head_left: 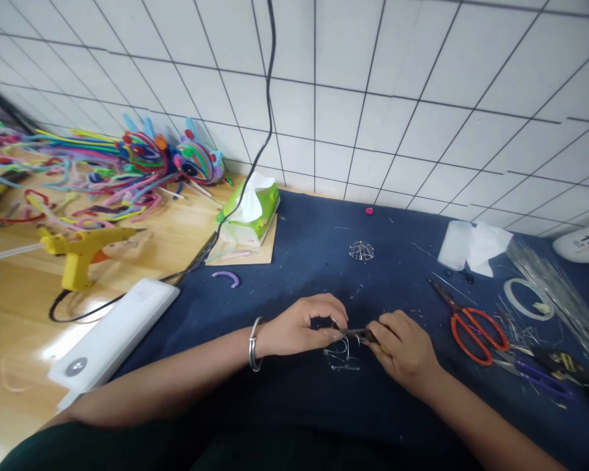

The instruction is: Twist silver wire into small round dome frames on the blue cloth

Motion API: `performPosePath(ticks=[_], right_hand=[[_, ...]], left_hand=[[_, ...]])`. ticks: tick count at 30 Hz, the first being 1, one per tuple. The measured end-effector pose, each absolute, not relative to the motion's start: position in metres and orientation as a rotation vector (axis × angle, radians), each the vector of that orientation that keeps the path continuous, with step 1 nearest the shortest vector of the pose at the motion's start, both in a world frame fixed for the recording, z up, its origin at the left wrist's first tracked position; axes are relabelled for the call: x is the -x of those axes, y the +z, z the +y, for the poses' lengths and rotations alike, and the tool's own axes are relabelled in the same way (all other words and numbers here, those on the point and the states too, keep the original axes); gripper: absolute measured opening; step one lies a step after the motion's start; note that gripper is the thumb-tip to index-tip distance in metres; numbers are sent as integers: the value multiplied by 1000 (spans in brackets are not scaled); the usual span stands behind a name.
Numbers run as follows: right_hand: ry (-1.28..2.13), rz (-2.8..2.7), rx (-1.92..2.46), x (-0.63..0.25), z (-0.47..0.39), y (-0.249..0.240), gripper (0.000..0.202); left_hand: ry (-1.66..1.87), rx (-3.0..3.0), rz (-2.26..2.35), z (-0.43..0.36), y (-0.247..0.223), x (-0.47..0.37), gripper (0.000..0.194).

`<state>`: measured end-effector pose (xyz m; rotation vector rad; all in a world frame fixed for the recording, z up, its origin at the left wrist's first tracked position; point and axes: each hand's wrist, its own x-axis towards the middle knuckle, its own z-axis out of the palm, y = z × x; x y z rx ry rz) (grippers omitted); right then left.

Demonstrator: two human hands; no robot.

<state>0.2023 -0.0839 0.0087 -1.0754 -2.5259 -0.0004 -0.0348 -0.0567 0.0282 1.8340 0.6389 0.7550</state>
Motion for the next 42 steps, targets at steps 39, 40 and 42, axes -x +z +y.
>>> performPosePath(ticks=[39,40,42], right_hand=[[-137,-2636,1274,-197,-99,30,18],[-140,-2640,1273,-197,-99,30,19],[-138,-2644,1277,-197,-99,30,19]], left_hand=[[1037,-2531,730,-61,16,37,8],[1038,-2542,734,-61,16,37,8],[1046,-2560,748,-61,16,36,8]])
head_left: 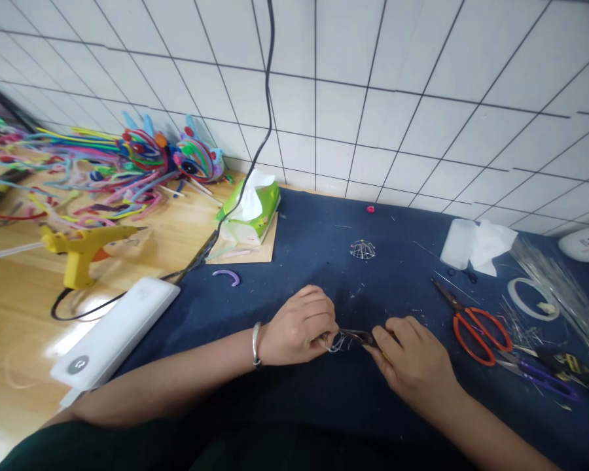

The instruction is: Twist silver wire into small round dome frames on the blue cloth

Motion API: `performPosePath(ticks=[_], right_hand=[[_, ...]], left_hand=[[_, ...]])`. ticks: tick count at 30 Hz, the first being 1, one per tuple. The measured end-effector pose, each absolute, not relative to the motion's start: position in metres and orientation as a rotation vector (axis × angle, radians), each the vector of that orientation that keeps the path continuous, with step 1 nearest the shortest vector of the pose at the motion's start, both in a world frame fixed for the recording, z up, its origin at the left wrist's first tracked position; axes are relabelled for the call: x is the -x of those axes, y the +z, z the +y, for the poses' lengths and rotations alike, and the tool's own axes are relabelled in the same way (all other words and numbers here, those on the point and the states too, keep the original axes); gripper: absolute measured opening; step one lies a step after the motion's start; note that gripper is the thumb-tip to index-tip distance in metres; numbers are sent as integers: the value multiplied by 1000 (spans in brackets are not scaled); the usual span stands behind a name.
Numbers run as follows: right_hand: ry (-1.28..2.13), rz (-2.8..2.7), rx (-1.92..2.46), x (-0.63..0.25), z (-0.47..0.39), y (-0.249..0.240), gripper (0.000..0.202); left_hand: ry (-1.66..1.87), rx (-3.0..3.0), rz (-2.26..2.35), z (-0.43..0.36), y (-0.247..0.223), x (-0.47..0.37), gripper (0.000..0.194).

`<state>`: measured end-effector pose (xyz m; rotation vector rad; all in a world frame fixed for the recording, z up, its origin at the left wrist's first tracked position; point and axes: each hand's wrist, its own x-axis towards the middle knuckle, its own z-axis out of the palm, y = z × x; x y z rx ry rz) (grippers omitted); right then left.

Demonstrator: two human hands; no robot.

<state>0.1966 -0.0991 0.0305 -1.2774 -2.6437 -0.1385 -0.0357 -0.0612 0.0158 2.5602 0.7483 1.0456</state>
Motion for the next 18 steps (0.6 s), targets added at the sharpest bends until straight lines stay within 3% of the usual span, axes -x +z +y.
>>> performPosePath(ticks=[18], right_hand=[[-49,-2659,1259,-196,-99,30,17]], left_hand=[[1013,-2560,754,-63,8,35,11]])
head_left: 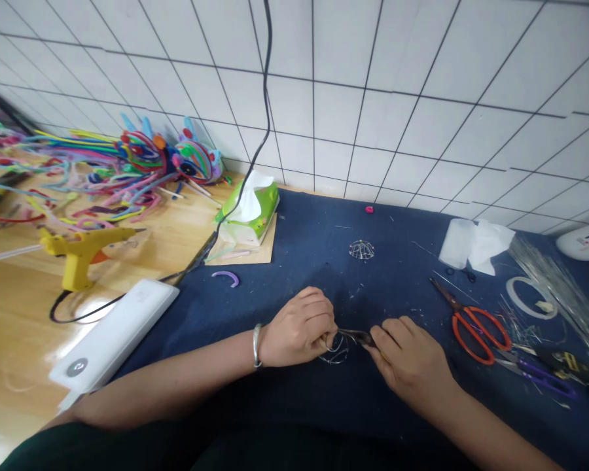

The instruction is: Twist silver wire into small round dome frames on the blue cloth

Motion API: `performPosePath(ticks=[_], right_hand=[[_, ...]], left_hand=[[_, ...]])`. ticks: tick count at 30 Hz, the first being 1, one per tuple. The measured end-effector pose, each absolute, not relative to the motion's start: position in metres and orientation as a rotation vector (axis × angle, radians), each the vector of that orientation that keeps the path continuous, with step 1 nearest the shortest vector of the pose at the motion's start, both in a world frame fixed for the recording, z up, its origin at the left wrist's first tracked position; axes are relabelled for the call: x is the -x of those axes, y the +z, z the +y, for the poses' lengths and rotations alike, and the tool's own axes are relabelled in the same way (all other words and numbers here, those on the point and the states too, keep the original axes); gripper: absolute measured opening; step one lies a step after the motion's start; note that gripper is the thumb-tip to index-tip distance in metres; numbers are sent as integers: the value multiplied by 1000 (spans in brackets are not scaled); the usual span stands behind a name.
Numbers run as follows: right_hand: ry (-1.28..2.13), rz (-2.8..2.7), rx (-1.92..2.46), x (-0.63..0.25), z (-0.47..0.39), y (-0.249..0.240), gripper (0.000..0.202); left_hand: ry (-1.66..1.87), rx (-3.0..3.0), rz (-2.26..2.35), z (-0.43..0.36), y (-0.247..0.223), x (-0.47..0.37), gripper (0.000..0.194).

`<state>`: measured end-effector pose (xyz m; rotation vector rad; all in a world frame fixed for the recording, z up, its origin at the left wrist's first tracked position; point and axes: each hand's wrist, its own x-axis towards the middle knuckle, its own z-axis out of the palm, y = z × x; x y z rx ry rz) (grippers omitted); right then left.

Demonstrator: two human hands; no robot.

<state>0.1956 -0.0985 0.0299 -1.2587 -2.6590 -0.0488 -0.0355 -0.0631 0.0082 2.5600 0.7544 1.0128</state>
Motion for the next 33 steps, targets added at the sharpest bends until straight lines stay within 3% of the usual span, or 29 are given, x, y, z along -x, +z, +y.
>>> performPosePath(ticks=[19,28,33], right_hand=[[332,-2513,1348,-193,-96,26,17],[1048,-2371,1368,-192,-86,33,31],[730,-2350,1500,-205,-73,20,24]], left_hand=[[994,-2815,853,-65,10,35,7],[985,-2797,818,-66,8,34,6],[850,-2109,1050,-56,6,36,8]])
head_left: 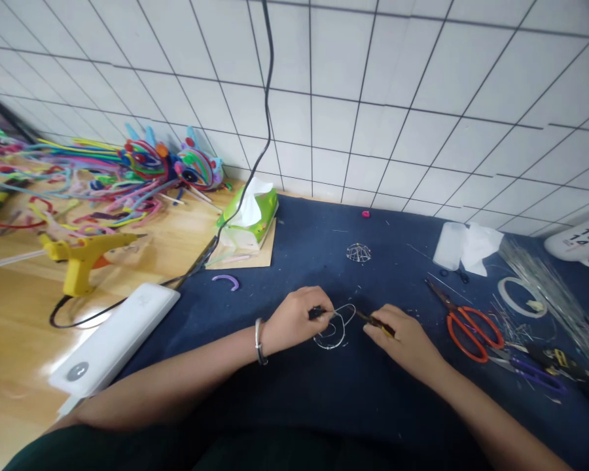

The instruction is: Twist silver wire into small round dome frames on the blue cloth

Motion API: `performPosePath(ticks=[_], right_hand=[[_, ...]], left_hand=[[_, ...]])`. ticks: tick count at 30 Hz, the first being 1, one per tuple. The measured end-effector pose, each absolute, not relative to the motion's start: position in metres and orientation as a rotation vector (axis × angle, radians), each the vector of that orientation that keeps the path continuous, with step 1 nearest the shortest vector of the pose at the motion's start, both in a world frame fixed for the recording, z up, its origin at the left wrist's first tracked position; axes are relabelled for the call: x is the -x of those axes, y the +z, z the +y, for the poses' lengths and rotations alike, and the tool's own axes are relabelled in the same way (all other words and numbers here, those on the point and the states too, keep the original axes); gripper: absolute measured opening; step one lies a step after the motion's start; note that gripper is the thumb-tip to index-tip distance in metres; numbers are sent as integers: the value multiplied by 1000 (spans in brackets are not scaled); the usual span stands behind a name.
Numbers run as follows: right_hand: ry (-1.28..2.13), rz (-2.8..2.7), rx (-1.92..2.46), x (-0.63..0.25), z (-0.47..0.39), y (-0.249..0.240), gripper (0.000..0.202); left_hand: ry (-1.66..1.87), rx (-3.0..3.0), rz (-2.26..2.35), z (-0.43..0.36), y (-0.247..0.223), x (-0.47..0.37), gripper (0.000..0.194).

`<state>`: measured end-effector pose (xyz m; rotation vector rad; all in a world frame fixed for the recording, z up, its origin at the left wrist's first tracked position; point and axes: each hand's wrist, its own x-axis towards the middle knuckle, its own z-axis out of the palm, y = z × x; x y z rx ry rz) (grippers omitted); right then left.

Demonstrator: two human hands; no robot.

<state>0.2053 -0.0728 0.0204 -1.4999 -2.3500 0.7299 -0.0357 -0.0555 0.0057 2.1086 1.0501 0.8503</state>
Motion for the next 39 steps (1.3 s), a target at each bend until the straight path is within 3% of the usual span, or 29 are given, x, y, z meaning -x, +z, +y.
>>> performPosePath(ticks=[4,7,13,21,27,39], right_hand=[[161,-2365,1574,-226,-55,5,32],[14,-2362,1499,-232,-47,4,36],[354,-2267,1300,-204,-47,31,18],[921,-2343,1250,-149,-24,43,13],[1286,-2065,1324,-155,-14,32,17],[1386,-1911,1283,-161,-17,35,15]], left_hand=[[686,-1525,1025,-47,4,39,18],[682,-1361,993,-44,4,38,23],[687,-1429,989,-45,2,36,20],[760,-1731,1147,-45,6,38,16],[788,-1678,1028,-41,10,40,22],[859,-1684,1021,-42,4,39,15]])
